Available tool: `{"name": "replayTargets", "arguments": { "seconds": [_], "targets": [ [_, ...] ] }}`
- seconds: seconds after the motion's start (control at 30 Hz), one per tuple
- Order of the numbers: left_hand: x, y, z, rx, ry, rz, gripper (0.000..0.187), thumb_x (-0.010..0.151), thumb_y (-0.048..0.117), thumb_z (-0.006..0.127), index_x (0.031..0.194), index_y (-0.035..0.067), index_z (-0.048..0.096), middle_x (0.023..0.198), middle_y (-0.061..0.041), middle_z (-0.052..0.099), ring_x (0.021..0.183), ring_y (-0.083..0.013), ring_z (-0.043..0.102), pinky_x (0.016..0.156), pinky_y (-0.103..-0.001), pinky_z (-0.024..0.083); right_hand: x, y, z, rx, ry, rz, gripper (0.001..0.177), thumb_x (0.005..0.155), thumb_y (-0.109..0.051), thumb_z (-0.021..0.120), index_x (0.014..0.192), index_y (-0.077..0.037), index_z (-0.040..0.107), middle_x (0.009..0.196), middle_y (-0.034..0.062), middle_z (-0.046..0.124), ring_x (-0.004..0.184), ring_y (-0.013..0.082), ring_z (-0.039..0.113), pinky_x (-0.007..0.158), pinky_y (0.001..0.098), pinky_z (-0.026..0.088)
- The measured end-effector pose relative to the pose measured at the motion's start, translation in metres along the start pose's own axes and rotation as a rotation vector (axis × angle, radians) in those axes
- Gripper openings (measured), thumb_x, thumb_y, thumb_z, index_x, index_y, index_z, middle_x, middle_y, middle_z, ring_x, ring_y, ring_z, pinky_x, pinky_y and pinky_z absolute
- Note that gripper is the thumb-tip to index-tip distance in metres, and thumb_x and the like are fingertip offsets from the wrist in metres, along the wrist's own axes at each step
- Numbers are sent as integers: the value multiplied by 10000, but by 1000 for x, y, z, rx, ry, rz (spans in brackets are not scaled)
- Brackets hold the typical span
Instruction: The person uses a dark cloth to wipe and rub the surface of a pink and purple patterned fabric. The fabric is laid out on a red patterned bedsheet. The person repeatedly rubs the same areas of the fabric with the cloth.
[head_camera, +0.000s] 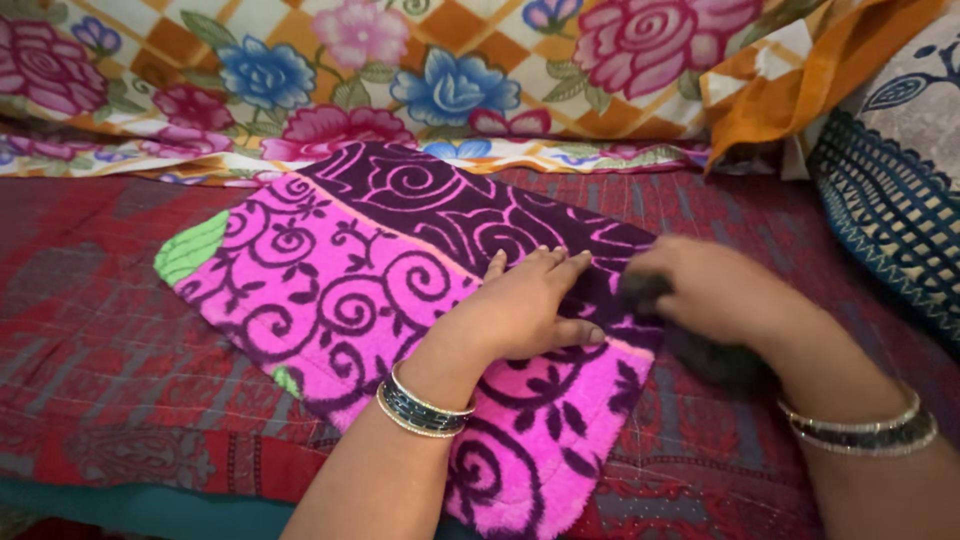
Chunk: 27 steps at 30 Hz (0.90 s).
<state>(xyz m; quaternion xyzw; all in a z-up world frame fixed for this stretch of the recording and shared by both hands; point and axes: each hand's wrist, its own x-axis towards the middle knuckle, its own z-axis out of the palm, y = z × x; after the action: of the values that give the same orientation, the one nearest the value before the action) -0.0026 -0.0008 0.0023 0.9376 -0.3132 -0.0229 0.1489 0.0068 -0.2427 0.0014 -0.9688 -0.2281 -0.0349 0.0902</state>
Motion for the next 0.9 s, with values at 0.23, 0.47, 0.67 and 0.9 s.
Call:
{"name": "replayTargets", "arguments": {
  "seconds": [0.23,0.47,0.67,0.9],
  "targets": [
    [1,-5,7,-10,28,21,964,831,582,708,1575,120,305,1618,-164,336,1514,-326,290,1186,-651,197,-16,-5,-16,36,119,-99,375,678,-84,729,1046,-148,757,987,104,698,973,333,663,866,437,530],
    [-1,0,0,-9,2,2,993,811,587,728,1571,120,291,1617,-166,313,1513,-321,272,1188,-640,187,-5,-17,-18,-27,-14,10,281,729,-118,756,1009,-148,759,958,96,697,989,320,664,874,430,541],
    [-1,-1,1,-7,4,2,985,822,596,706,1579,119,292,1616,-159,336,1513,-320,293,1192,-632,199,-15,-1,-21,-47,57,29,368,720,-106,758,1080,-180,762,1001,113,678,976,345,658,862,447,540],
    [0,-1,0,-5,11,5,977,822,602,707,1569,120,303,1608,-160,346,1508,-319,300,1199,-631,185,-7,8,-14,-108,39,142,418,736,-125,775,1146,-201,750,1046,108,671,1018,336,652,887,445,534]
  ]
}}
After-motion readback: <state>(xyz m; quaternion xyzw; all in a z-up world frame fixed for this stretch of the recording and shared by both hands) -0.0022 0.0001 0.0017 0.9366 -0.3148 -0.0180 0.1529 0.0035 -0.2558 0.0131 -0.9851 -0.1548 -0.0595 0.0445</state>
